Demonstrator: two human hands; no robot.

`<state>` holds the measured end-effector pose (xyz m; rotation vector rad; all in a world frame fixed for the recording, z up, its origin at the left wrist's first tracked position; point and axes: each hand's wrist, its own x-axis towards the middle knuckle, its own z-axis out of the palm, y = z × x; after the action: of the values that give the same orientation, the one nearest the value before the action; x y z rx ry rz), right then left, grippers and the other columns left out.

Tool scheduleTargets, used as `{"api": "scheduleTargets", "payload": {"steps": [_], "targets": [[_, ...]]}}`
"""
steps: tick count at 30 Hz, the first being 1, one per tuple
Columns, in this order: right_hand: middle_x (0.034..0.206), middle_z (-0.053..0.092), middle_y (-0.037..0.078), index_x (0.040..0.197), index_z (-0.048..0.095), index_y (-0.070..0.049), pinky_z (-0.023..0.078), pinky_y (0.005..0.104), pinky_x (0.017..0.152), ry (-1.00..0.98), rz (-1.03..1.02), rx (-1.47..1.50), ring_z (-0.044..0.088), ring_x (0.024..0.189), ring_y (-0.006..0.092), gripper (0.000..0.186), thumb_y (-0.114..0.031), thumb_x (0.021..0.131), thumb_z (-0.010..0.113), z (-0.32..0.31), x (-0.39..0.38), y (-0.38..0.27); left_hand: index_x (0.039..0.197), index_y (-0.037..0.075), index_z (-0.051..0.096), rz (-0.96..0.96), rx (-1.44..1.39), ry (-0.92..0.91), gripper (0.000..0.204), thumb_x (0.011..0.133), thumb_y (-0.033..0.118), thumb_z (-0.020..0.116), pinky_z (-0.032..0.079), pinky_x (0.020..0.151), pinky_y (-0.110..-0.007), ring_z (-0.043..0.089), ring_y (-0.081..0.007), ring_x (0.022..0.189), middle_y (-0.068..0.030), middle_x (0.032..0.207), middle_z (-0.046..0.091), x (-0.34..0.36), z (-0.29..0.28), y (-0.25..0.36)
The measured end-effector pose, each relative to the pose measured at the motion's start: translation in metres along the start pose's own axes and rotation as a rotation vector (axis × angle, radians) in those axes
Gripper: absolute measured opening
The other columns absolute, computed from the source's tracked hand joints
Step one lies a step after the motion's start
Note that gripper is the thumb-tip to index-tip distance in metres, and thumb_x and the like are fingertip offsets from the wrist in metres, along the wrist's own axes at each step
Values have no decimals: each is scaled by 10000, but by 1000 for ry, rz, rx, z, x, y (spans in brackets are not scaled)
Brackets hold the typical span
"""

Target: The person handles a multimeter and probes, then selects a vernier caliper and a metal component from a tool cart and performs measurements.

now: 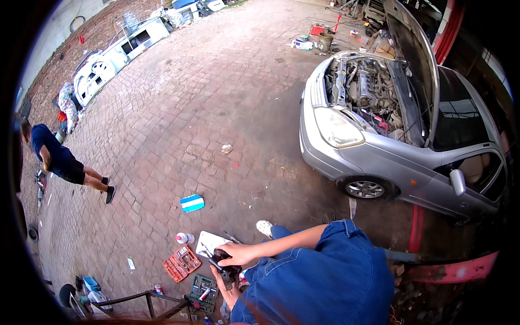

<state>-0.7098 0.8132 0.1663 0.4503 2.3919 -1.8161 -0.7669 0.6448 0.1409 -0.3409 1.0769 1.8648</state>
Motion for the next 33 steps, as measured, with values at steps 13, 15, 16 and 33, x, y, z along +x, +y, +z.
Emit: {"api": "scheduleTargets", "payload": {"steps": [13,15,16,33], "targets": [[1278,434,296,1368,343,20,384,449,995,92,17,129,470,1164,435,757,-528,887,547,-128,124,63,1311,53,477,70,189,6,687,896,600,486,491,919,-380,581,-270,1092,-146,1232,570,128,141,44],[1238,480,299,1315,400,30,432,455,929,156,-27,64,517,1106,438,729,-539,883,542,-169,152,72,1305,59,484,52,220,8,673,896,593,490,491,919,-389,584,-274,1087,-144,1225,575,164,175,54],[1222,494,286,1286,423,28,426,443,937,122,-40,101,510,1114,419,695,-521,881,558,-195,163,66,1303,62,487,39,245,12,667,895,590,492,491,920,-394,585,-276,1085,-143,1221,578,182,191,62],[1288,461,272,1339,367,66,367,403,1015,507,36,101,464,1199,361,714,-469,910,565,-535,239,109,1282,94,519,-461,194,-325,583,901,535,517,491,926,-469,604,-316,1050,-139,1172,614,497,465,59]]}}
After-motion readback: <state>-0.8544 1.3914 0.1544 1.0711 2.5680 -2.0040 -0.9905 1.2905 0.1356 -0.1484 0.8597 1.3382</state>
